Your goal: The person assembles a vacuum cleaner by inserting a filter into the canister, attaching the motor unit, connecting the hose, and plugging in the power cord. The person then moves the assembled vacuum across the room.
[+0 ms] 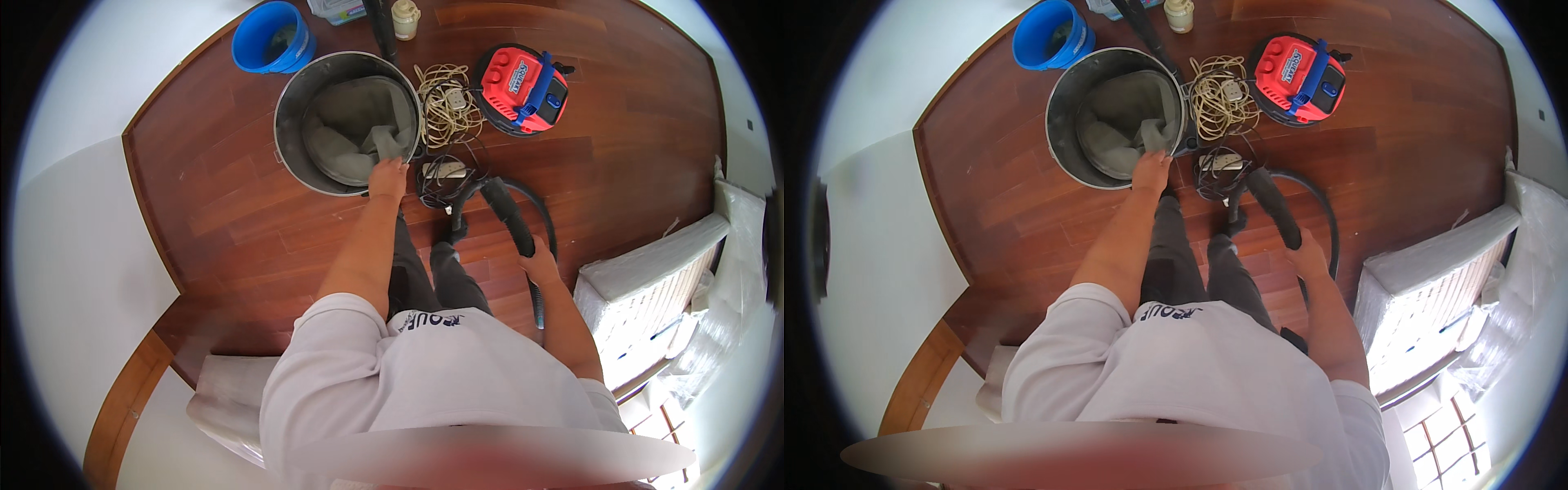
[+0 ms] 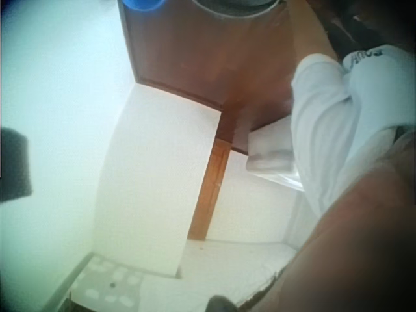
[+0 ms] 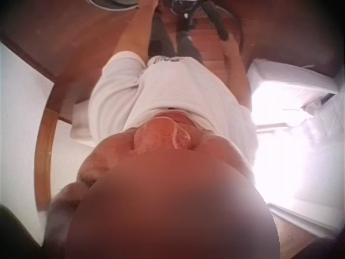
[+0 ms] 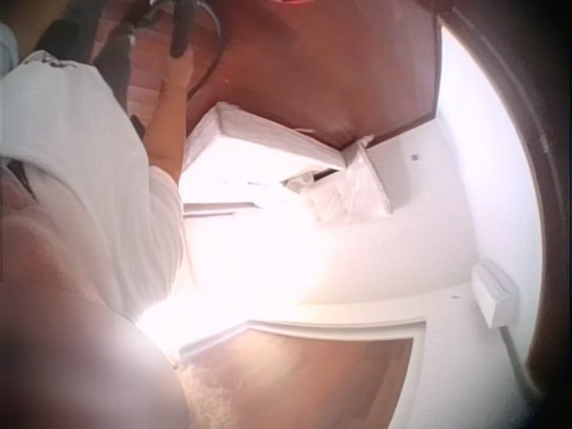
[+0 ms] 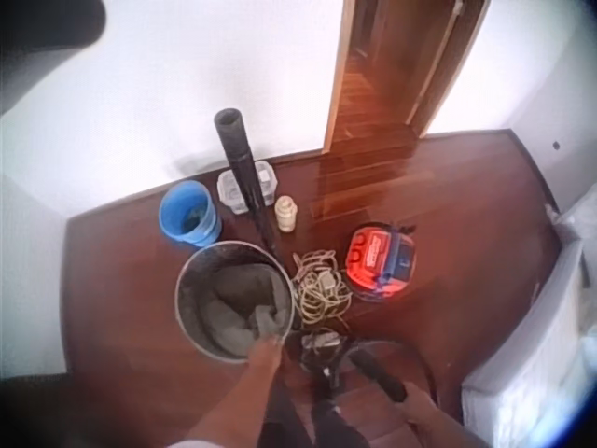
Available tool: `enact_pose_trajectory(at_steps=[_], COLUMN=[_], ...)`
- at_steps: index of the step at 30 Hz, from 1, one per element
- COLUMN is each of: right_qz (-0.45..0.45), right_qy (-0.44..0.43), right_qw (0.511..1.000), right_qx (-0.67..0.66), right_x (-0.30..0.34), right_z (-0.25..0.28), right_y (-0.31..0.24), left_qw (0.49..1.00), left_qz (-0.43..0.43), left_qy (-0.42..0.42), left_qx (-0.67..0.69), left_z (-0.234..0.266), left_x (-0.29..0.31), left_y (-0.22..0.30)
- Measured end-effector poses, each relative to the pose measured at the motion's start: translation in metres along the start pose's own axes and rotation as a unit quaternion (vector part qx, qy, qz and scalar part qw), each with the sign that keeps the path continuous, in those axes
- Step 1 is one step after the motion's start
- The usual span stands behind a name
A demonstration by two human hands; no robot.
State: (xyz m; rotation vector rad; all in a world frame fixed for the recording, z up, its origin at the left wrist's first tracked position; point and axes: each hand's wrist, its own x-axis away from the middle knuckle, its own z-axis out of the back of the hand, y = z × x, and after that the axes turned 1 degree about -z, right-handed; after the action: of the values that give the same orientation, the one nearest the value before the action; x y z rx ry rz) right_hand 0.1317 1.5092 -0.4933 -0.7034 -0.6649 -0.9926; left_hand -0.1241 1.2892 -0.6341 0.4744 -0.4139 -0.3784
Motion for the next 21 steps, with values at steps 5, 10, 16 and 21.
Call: enact_pose_trajectory(at_steps=[5, 10, 16, 21], right_qz=[0.008, 0.005, 0.147, 0.038], right_qy=[0.04, -0.015, -0.02, -0.029], right_qw=[0.999, 0.988, 0.985, 0.991], right_qx=[-0.007, -0.154, -0.093, -0.126], right_x=[-0.058, -0.14, -0.156, -0.155], right_z=[-0.02, -0.033, -0.095, -0.133], right_y=[0.005, -0.027, -0.181, -0.251], left_qw=[0.999, 0.996, 0.994, 0.982], left_qz=[-0.023, -0.051, -0.051, -0.033], left_qy=[-0.015, 0.028, 0.042, -0.072], left_qx=[0.018, 0.068, 0.087, 0.174], left_z=[0.004, 0.008, 0.011, 0.024], left_x=[0.004, 0.014, 0.019, 0.009], left_y=[-0.005, -0.005, 0.0, -0.012])
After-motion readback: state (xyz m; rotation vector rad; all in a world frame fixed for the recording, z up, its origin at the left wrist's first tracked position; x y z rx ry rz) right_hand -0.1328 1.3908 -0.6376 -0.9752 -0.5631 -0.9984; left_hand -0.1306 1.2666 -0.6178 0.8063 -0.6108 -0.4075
